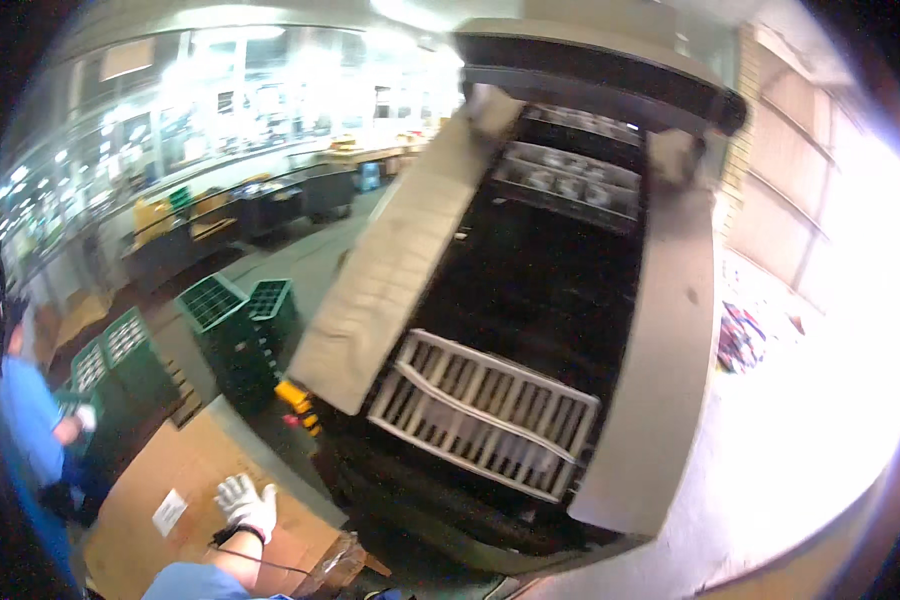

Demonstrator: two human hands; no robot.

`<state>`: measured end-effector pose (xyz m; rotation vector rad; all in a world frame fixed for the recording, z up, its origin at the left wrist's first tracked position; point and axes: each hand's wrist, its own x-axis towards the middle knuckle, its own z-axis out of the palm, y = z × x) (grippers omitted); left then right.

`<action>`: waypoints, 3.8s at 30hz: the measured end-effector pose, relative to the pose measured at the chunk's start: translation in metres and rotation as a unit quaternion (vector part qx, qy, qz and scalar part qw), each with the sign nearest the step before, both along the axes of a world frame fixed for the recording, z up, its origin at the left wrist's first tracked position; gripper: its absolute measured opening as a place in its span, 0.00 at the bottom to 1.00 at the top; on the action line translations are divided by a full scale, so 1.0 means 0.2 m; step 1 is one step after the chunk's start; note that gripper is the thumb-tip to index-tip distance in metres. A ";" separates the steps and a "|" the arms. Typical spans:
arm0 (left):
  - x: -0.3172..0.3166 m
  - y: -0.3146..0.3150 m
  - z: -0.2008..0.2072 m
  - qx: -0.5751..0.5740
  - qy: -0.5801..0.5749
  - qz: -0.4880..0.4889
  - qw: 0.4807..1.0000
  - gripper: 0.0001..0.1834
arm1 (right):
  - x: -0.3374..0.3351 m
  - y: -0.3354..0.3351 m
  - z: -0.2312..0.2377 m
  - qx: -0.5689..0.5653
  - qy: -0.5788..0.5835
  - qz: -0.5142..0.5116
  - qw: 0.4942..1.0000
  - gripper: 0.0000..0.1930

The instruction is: Using an air or fluid spray nozzle to treat cylindrical metal parts on a conveyor rack in a fabrication environment.

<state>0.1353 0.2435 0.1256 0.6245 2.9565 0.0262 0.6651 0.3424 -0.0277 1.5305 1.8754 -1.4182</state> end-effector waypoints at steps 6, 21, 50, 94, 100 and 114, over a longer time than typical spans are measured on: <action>0.06 0.04 -0.02 -0.031 0.001 0.025 0.999 0.44 | 0.24 -0.28 -0.21 -0.045 -0.009 -0.035 0.998 0.25; 0.16 0.06 -0.06 -0.027 0.066 -0.033 0.997 0.46 | 0.37 -0.51 -0.35 -0.088 0.012 -0.143 0.986 0.25; -0.68 -0.05 -1.02 0.018 0.371 -0.089 0.924 0.47 | 0.39 -0.39 -0.30 -0.095 0.027 -0.135 0.986 0.24; -0.51 0.09 -0.61 -0.005 0.336 -0.073 0.939 0.47 | 0.45 -0.41 -0.24 -0.094 0.017 -0.128 0.987 0.23; 0.12 0.30 0.19 -0.021 0.001 -0.012 1.000 0.47 | 0.49 -0.46 -0.29 -0.084 0.009 -0.136 0.987 0.23; -0.07 0.21 -0.10 0.088 0.210 -0.073 0.971 0.42 | 0.51 -0.43 -0.40 -0.146 -0.020 -0.087 0.985 0.38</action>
